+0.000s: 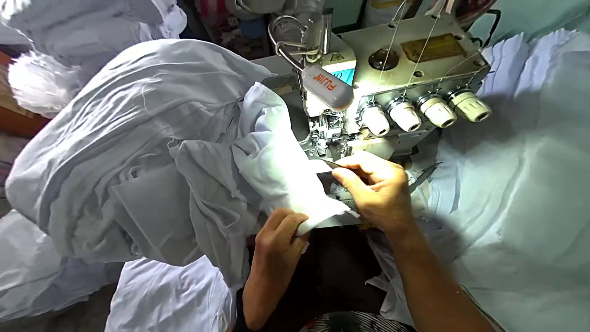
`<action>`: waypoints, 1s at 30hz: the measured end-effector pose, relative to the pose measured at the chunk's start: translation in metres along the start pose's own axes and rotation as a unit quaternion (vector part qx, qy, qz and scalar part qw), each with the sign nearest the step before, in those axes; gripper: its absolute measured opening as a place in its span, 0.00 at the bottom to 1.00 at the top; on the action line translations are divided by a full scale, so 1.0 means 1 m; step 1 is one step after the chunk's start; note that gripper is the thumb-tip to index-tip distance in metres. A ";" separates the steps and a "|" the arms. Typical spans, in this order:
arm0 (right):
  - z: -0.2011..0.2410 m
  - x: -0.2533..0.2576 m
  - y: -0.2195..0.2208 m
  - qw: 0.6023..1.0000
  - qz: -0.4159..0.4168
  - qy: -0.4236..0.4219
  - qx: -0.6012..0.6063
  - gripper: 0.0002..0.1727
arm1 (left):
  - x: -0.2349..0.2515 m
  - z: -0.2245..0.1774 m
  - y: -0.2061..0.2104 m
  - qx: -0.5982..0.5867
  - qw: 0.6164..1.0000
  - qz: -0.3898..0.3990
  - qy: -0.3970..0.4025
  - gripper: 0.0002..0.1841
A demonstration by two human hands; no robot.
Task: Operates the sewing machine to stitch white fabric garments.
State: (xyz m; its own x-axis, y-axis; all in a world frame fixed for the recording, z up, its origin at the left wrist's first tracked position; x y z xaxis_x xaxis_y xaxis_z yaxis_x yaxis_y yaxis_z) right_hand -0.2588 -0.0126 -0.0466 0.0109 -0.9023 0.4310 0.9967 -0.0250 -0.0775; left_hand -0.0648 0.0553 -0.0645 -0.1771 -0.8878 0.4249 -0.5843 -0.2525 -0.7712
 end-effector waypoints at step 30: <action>-0.011 -0.024 0.057 0.997 -0.018 0.040 -0.065 0.13 | 0.149 0.049 -0.013 0.096 0.974 0.198 0.050 0.18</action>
State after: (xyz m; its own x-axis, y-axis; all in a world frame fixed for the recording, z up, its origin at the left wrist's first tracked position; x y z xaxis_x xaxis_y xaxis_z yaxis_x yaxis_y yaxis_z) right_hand -0.2031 0.0030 -0.0717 -0.0362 -0.9315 0.3620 0.9775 -0.1084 -0.1811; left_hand -0.0445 -0.0926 -0.0143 -0.4398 -0.8909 0.1131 -0.2980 0.0259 -0.9542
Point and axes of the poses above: each hand's wrist, its own x-axis towards the middle knuckle, its own y-axis out of the palm, z = x × y, the point moved 3 cm from there along x, towards the middle knuckle, and after that the axes turned 15 degrees about x, right-handed, at the moved point
